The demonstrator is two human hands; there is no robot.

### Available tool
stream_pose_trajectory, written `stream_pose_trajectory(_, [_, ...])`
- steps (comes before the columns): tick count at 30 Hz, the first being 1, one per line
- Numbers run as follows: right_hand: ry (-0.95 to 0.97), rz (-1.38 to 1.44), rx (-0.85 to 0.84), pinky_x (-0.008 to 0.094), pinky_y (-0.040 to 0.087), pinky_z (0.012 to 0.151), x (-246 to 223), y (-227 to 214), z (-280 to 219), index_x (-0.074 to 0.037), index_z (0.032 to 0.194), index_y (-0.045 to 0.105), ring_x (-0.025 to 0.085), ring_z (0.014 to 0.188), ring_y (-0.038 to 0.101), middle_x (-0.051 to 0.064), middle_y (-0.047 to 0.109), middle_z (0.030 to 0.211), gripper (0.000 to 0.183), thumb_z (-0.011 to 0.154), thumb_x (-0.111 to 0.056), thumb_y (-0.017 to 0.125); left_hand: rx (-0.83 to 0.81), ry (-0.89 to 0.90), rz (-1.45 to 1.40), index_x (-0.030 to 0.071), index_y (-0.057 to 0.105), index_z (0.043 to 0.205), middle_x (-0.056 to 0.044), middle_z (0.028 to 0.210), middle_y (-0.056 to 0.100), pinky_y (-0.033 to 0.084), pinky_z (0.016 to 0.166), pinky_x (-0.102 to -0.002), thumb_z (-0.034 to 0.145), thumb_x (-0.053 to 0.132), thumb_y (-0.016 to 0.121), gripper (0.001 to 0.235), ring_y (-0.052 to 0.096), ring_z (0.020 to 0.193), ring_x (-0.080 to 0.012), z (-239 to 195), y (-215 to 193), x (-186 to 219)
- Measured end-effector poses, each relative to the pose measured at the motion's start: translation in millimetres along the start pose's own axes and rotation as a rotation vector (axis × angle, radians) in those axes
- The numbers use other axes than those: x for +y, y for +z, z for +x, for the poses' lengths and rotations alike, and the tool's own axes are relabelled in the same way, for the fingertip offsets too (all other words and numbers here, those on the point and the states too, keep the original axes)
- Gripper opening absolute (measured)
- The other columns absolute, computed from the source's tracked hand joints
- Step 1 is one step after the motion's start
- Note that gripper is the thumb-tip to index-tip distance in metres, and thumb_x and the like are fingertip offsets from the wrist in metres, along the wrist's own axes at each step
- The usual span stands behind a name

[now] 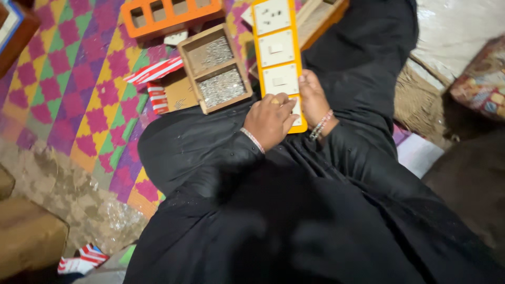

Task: The person sits on the floor and assembles a yellow electrical switchboard by inserting small metal screws into the back of the unit. They repeatedly pick up screws from a wooden box and secure them into the switchboard, occasionally flipping the unit to check the front.

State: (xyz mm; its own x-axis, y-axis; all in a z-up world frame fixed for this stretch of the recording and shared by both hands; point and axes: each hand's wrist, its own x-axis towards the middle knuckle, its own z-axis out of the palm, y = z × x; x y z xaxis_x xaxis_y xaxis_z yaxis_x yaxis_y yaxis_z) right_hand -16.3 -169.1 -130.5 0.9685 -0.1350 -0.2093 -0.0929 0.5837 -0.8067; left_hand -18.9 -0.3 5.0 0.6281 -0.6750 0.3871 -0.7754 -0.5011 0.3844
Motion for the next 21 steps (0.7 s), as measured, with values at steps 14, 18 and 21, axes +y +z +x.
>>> stream_pose_trajectory(14, [-0.023,-0.023,0.033,0.03,0.056,0.094,-8,-7,2,-0.005,0.127,0.055,0.013,0.101,0.066,0.005,0.068,0.115,0.026,0.115,-0.025,0.042,-0.37,-1.103,0.173,0.0,0.072,0.103,-0.028,0.111,0.067,0.052,0.091,-0.05,0.088,0.026,0.072,0.031,0.064,0.108,-0.0459,-100,-5,-305])
stream_pose_trajectory(18, [-0.03,-0.1,0.028,0.03,0.055,0.097,-7,-8,2,-0.005,0.128,0.054,0.013,0.104,0.065,0.005,0.066,0.118,0.026,0.116,-0.025,0.042,-0.571,-1.142,0.176,-0.001,0.072,0.105,-0.029,0.111,0.067,0.053,0.092,-0.048,0.085,0.026,0.073,0.034,0.065,0.107,-0.0451,-114,36,-343])
stream_pose_trajectory(21, [-0.004,-0.176,0.031,0.031,0.055,0.094,-9,-7,-2,-0.007,0.128,0.054,0.014,0.102,0.067,0.006,0.067,0.117,0.028,0.114,-0.027,0.04,-0.588,-1.143,0.183,-0.001,0.072,0.104,-0.028,0.109,0.067,0.053,0.09,-0.048,0.086,0.025,0.073,0.031,0.066,0.105,-0.0443,-119,48,-352])
